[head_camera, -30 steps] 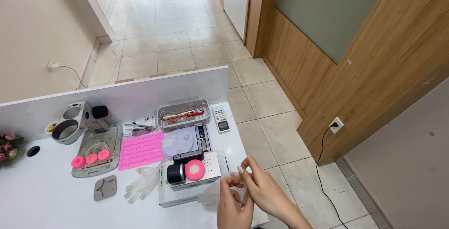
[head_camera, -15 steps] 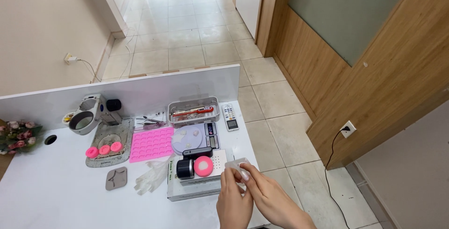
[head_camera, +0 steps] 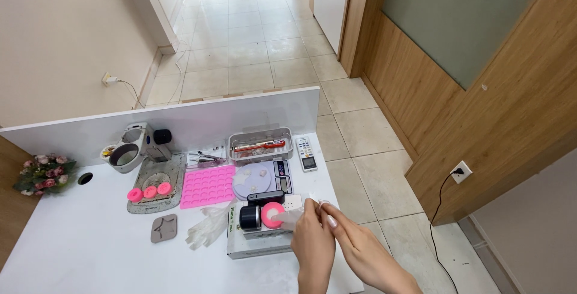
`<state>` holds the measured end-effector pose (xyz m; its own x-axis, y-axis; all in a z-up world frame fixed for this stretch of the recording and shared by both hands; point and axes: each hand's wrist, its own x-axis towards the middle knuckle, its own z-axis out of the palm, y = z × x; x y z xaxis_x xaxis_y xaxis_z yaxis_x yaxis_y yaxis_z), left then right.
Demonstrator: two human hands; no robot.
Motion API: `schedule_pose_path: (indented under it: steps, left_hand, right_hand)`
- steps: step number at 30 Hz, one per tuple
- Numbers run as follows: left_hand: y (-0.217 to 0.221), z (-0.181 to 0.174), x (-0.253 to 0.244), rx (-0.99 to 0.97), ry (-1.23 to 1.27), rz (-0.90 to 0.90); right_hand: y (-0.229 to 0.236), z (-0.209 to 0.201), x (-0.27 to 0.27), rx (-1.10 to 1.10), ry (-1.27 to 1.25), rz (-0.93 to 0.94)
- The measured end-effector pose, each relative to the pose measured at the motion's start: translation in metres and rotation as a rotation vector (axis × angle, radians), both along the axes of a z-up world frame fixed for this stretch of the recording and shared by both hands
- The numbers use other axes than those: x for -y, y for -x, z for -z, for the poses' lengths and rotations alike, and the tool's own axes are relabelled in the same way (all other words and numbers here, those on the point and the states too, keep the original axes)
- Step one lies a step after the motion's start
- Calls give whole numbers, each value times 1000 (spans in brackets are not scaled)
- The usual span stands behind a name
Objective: The recorder is putting on a pair of disposable plastic gloves at a workbench.
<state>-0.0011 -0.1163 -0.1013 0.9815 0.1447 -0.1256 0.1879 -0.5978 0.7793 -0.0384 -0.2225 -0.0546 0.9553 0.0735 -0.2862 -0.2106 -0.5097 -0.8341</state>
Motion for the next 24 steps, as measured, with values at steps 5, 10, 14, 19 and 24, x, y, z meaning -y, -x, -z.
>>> schedule_pose_path:
  steps: [5,10,14,19,24]
  left_hand:
    - [-9,6,4,24,98,44]
    - [-12,7,12,30,115,81]
    - [-16,25,22,185,-117,292]
    - [-14,29,35,145,-242,455]
    - [-6,45,55,209,-260,593]
  right_hand:
    - [-6,43,21,-67,-179,198]
    - [-14,75,33,-35,-182,165]
    - [-14,87,44,-30,-131,113]
    - [-17,121,65,-50,118,80]
    - [-37,195,113,-88,-590,360]
